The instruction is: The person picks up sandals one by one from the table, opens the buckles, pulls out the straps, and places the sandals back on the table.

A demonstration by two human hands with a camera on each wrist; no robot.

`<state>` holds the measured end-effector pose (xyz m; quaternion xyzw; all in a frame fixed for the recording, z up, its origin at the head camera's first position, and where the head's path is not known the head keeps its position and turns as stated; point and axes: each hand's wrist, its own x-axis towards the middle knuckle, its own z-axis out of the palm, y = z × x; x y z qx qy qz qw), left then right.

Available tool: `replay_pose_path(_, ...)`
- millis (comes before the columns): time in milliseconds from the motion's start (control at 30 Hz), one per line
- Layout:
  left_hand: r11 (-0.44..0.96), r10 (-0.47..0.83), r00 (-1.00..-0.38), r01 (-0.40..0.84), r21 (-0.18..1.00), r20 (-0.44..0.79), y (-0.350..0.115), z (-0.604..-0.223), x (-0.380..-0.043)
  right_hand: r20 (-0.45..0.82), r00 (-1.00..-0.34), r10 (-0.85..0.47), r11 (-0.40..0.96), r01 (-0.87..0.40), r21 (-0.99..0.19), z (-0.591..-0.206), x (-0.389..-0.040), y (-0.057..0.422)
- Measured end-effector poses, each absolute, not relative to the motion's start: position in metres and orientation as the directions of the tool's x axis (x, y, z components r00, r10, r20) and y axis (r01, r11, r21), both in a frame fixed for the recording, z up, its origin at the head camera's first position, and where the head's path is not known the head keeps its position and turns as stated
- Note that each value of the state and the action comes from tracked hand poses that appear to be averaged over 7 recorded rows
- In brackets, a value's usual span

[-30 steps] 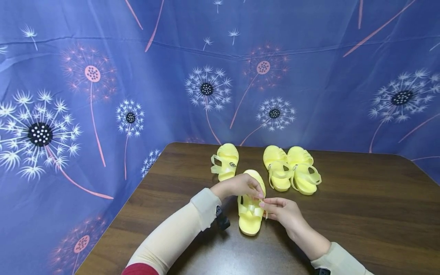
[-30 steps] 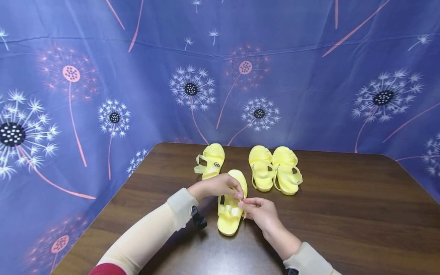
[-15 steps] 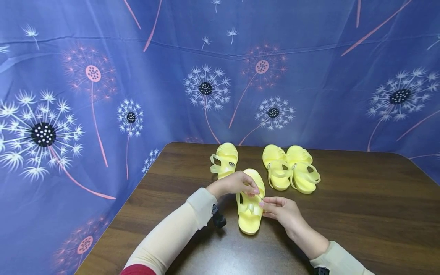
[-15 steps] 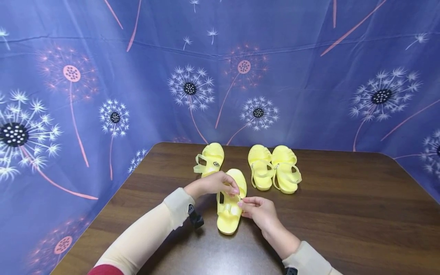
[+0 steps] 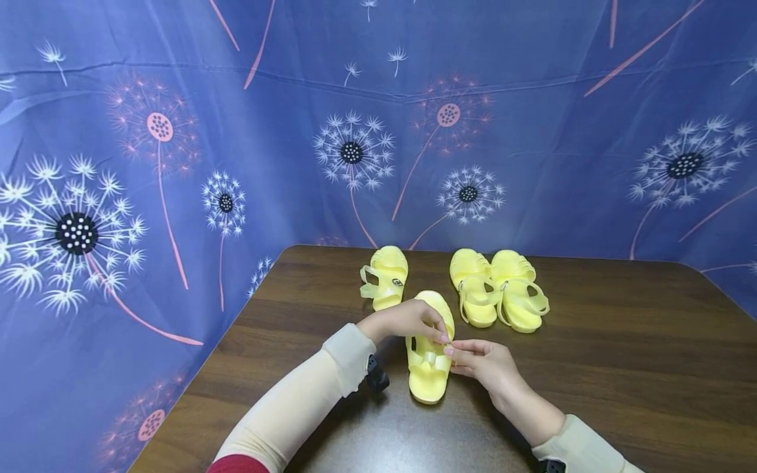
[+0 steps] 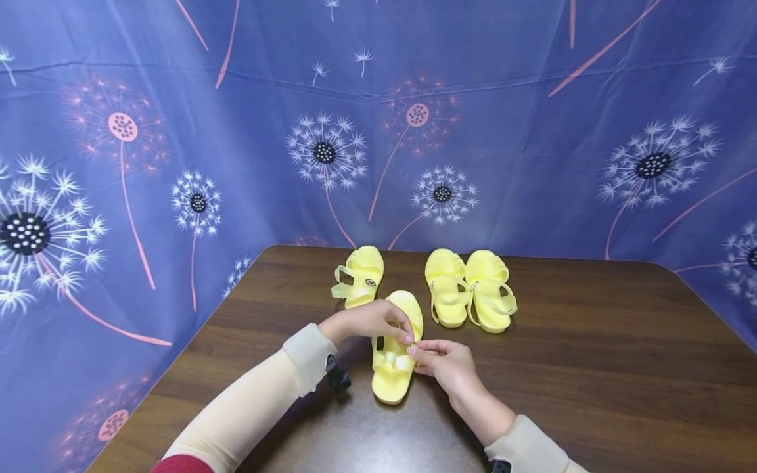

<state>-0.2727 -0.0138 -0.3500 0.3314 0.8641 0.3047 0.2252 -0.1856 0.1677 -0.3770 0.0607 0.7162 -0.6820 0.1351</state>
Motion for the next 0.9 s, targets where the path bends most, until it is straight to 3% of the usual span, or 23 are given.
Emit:
replay_pose_path(433, 0.579, 0.683, -0.712, 0.393, 0.714, -0.163, -0.0136, -0.3544, -0.2703, -0.269, -0.956, -0.118, 0.060, 0.263, -0.963, -0.3785, -0.1863, 0.1682)
replay_pose_path(900, 0.630, 0.640, -0.761, 0.438, 0.641, -0.109, -0.0216, -0.3551, -0.2687, -0.263, -0.957, -0.122, 0.168, 0.241, -0.956, -0.3790, -0.1891, 0.1670)
